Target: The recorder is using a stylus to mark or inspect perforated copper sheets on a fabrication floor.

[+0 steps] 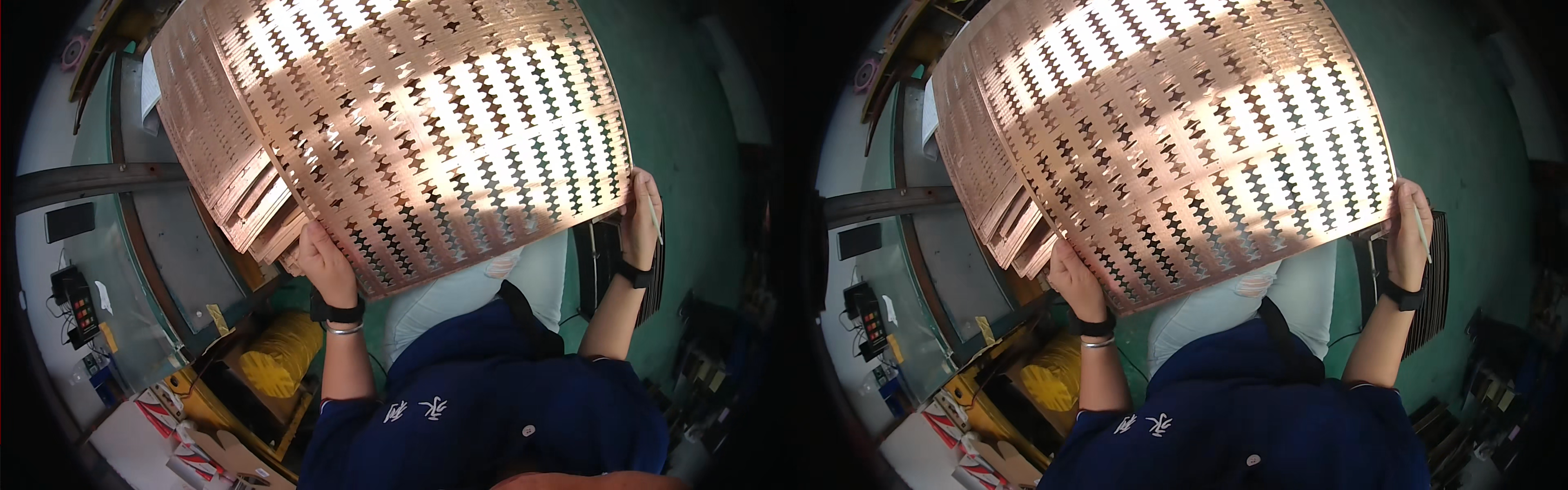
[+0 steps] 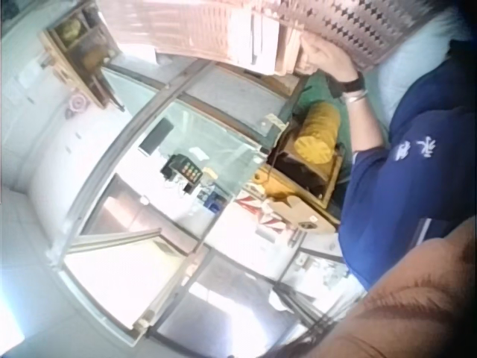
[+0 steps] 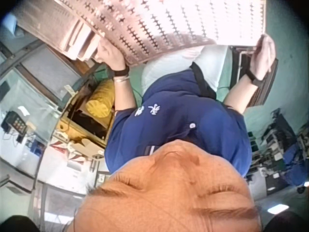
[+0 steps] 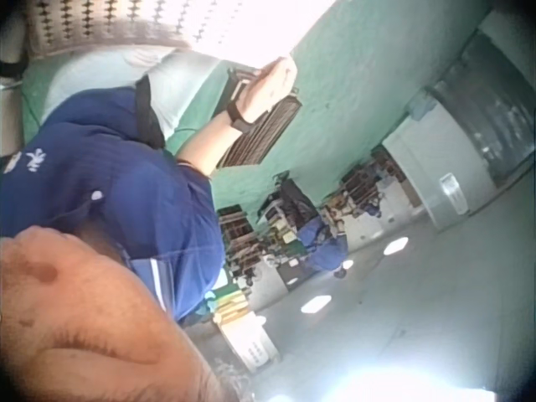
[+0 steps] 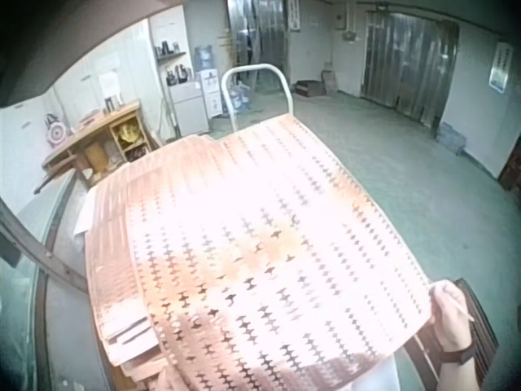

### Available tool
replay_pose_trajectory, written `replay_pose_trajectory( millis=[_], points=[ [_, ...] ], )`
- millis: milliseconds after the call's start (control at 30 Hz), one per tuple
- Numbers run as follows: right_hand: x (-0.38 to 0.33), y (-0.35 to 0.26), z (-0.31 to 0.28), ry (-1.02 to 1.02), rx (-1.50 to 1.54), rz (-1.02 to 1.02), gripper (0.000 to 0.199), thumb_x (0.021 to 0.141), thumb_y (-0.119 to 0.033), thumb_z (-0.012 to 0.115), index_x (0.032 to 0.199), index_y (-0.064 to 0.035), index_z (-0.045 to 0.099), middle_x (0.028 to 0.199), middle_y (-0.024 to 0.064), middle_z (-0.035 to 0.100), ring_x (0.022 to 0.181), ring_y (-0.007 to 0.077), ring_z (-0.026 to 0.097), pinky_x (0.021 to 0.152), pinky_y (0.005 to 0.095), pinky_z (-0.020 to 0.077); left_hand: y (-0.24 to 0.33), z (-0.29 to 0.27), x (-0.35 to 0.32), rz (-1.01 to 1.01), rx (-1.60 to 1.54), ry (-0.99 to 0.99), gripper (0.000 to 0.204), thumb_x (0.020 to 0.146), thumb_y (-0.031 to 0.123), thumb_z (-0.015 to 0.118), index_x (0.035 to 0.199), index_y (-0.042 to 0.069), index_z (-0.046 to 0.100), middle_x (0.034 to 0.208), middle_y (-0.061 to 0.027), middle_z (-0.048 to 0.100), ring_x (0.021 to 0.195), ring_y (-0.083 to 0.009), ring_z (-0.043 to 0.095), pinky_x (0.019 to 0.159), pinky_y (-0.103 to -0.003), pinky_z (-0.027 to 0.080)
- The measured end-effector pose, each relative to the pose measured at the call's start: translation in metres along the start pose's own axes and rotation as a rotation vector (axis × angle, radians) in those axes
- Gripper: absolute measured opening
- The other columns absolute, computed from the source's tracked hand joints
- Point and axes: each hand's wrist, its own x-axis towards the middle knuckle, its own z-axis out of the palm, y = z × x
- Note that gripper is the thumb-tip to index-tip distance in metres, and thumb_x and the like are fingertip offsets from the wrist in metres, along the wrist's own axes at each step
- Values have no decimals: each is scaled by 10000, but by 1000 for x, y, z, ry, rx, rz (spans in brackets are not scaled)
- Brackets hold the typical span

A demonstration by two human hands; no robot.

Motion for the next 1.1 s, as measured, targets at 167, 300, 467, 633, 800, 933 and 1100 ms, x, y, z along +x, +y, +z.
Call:
replay_pose_trajectory(
  millis=[167,300,467,633,800,933,1100],
  points=[
    [0,-3,1,36,17,-12,231,939,-204,481,995,-10,592,701,-44,534,533,3,401,475,144,314,-3,2,1,-18,17,0,355,983,221,365,710,13,456,580,23,421,545,-48,349,483,-216,293],
    [-2,-6,0,-7,35,-27,232,943,-205,468,988,-11,588,701,-38,533,523,5,397,461,141,312,-6,3,1,-5,22,12,356,985,232,356,708,24,441,592,29,395,548,-49,341,484,-217,284],
    [-8,-8,-2,3,70,-70,220,945,-204,460,962,-18,576,693,-31,535,522,4,404,458,141,315,-9,6,-1,23,62,23,369,988,255,335,718,25,435,615,14,405,572,-69,351,514,-229,298],
    [-14,-15,-1,-1,128,-88,221,943,-214,462,955,-22,570,693,-15,556,515,15,440,442,144,334,-18,3,0,51,103,0,374,989,260,330,752,-3,451,665,-4,428,632,-87,380,573,-237,339],
    [-14,-20,-4,-85,196,-117,239,938,-235,472,950,-16,568,709,0,574,530,18,464,441,148,351,-15,2,2,51,107,15,355,984,244,351,839,-41,506,712,-33,500,655,-98,432,604,-243,389],
    [-16,-20,-8,-57,177,-90,249,935,-247,477,947,-17,573,714,0,573,543,17,472,444,150,361,-18,4,1,52,115,8,370,987,255,339,826,-34,505,715,-29,500,660,-97,441,609,-241,391],
    [-18,-27,-10,-85,174,-95,241,933,-234,479,947,-12,571,716,4,563,546,23,469,446,162,366,-20,4,1,21,84,3,383,991,276,309,844,-20,503,742,-28,515,657,-99,464,614,-235,403]
  ],
)
